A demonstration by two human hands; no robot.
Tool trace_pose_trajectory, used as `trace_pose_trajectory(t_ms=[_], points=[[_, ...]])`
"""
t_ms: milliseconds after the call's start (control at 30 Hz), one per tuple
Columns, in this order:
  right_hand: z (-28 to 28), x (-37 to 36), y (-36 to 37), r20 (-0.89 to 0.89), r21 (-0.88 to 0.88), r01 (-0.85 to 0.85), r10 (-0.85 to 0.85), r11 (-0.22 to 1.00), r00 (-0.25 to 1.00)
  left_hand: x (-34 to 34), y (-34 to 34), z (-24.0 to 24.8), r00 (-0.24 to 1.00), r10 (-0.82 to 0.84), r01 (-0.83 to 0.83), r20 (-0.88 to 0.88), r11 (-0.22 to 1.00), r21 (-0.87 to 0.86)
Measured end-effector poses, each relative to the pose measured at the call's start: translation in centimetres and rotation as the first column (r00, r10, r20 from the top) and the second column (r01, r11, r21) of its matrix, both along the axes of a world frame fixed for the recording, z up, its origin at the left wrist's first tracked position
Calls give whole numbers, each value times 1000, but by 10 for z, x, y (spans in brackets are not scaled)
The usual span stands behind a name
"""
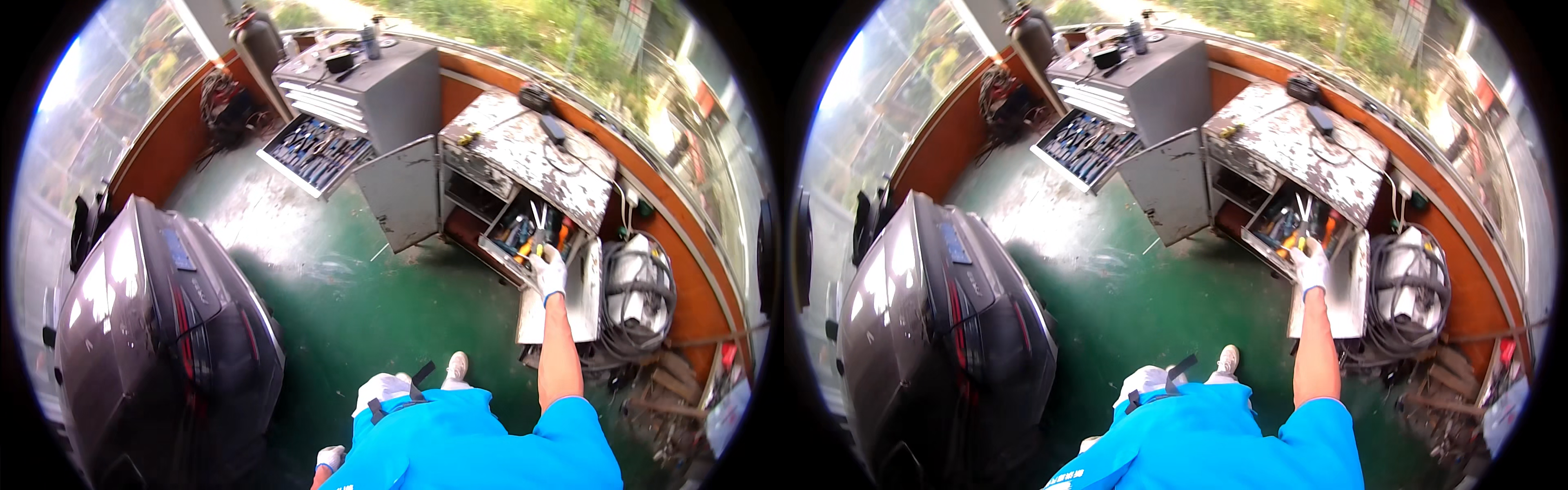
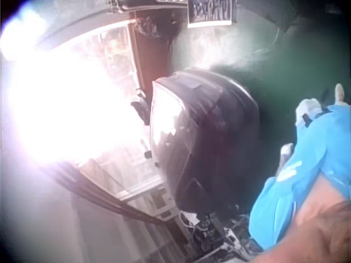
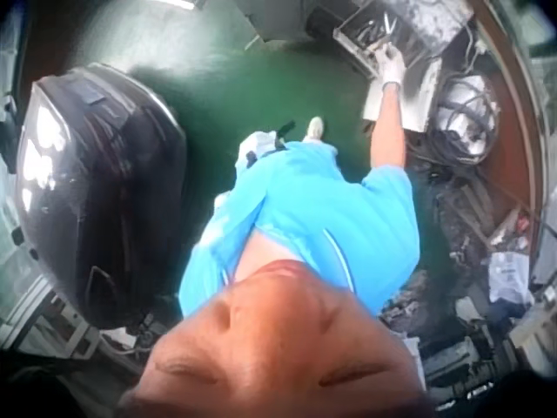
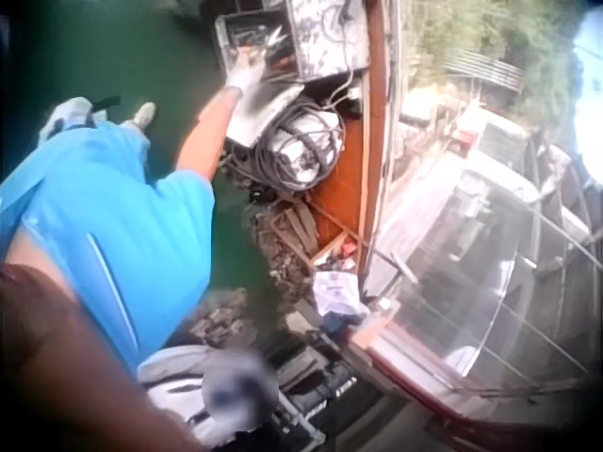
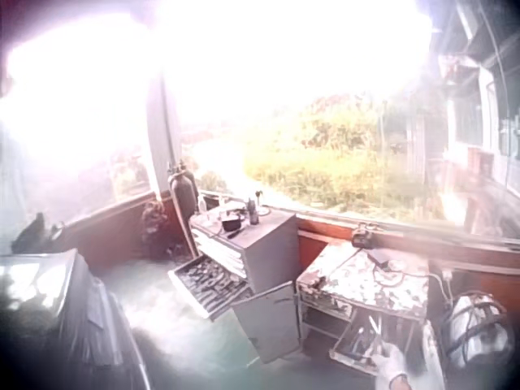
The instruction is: The person selects a socket and a cordless impact driver from a tool chest, then walks to a blue SUV in a garage. They use the impact driver to remove multiple screws from the rear bumper area, working along the lower edge and side of the bumper.
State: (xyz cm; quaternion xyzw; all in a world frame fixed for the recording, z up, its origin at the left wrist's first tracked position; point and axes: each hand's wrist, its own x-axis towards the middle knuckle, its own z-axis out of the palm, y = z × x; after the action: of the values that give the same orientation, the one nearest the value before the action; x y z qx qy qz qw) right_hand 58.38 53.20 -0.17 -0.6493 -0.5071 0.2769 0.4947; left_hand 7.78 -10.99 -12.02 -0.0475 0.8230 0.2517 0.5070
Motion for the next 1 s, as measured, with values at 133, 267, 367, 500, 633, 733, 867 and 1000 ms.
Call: trace_pose_trajectory(t_ms=[133,267,367,500,633,733,867,1000], points=[[22,-85,3,353,-127,141,-88,982,931,35,92,92,999,42,-43,-35,999,-16],[-27,-179,-16,25,-194,-227,236,955,972,21,143,78,1000,3,-3,2,999,-48],[-6,-287,-16,34,-406,-504,564,762,825,-40,199,81,1000,8,-8,0,997,-72],[39,-392,13,187,-631,-606,853,484,487,-167,248,32,998,54,-54,13,996,69],[56,-498,60,119,-612,-686,903,394,413,-329,319,39,963,265,-266,51,895,357],[62,-557,91,136,-564,-720,905,405,402,-416,372,58,947,310,-243,-89,867,434],[36,-601,149,-66,-484,-714,793,506,606,-462,472,88,962,202,-101,-182,887,450],[38,-675,225,-544,-474,-657,392,587,742,-491,534,86,975,-79,144,-208,936,321]])
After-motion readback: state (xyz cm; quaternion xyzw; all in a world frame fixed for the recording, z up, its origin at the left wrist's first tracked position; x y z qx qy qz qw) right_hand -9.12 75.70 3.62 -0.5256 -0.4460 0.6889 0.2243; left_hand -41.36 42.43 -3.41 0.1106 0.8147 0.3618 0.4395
